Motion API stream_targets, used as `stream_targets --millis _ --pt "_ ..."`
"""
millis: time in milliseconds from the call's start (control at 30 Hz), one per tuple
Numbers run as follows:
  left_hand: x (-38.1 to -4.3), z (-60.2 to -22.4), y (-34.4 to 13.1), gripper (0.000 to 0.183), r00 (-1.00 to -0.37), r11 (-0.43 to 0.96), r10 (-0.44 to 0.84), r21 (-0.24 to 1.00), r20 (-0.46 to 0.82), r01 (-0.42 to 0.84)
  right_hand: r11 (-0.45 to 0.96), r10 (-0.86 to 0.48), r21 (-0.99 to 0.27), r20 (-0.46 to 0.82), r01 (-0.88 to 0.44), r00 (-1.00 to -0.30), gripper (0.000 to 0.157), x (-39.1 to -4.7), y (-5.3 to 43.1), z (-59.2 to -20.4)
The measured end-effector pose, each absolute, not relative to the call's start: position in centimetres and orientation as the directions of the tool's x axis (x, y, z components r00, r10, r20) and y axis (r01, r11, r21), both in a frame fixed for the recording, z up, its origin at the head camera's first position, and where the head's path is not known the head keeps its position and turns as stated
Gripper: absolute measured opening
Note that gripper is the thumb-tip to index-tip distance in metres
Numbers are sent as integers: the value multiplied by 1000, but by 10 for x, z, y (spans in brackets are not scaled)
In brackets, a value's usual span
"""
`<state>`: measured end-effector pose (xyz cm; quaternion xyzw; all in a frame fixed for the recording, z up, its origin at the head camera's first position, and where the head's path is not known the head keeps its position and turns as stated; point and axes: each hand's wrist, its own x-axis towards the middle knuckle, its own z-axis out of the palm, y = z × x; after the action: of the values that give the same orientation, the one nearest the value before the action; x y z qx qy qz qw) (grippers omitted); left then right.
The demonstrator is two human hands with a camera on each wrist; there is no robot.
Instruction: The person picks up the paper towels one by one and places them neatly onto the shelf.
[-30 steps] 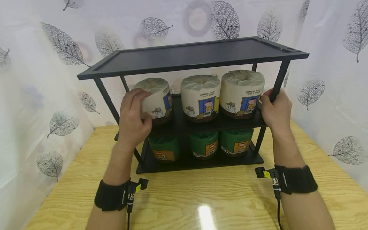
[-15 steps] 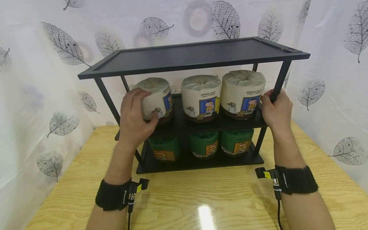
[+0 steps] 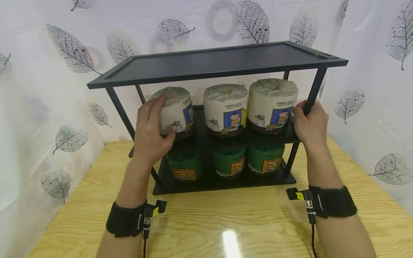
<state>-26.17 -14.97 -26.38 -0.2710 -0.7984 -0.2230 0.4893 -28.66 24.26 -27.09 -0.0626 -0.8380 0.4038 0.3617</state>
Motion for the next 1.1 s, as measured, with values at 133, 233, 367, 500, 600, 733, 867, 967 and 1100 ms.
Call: stream_targets --millis 133,233,367,500,600,733,867,967,1100 --pt "-263 -264 -151 62 -365 764 263 39 893 645 663 400 -728 542 -175 -739 24 -286 243 -271" --pt "-264 -265 -151 60 -361 761 277 26 890 648 662 403 -730 535 -167 -742 23 -286 244 -271" --pt "-265 -265 -152 61 -369 764 283 24 885 645 663 403 -730 536 -167 -742 23 -286 244 -270" --pt "-264 -265 -152 62 -375 761 277 36 885 648 664 401 -727 541 -172 -739 24 -286 243 -270" --pt "-263 -266 -153 63 -388 757 269 56 882 651 665 402 -727 542 -171 -738 24 -286 243 -271" --pt "-262 -265 -153 63 -405 751 258 82 877 655 667 402 -726 540 -168 -740 24 -287 243 -271" --pt "-262 -265 -153 65 -394 739 267 75 880 670 668 401 -725 539 -167 -741 25 -287 243 -271" --pt "-264 -263 -154 67 -365 719 282 56 887 692 667 403 -727 538 -164 -740 24 -287 243 -272" --pt "-265 -263 -154 67 -332 722 281 30 900 691 665 404 -727 542 -170 -737 24 -288 243 -271"
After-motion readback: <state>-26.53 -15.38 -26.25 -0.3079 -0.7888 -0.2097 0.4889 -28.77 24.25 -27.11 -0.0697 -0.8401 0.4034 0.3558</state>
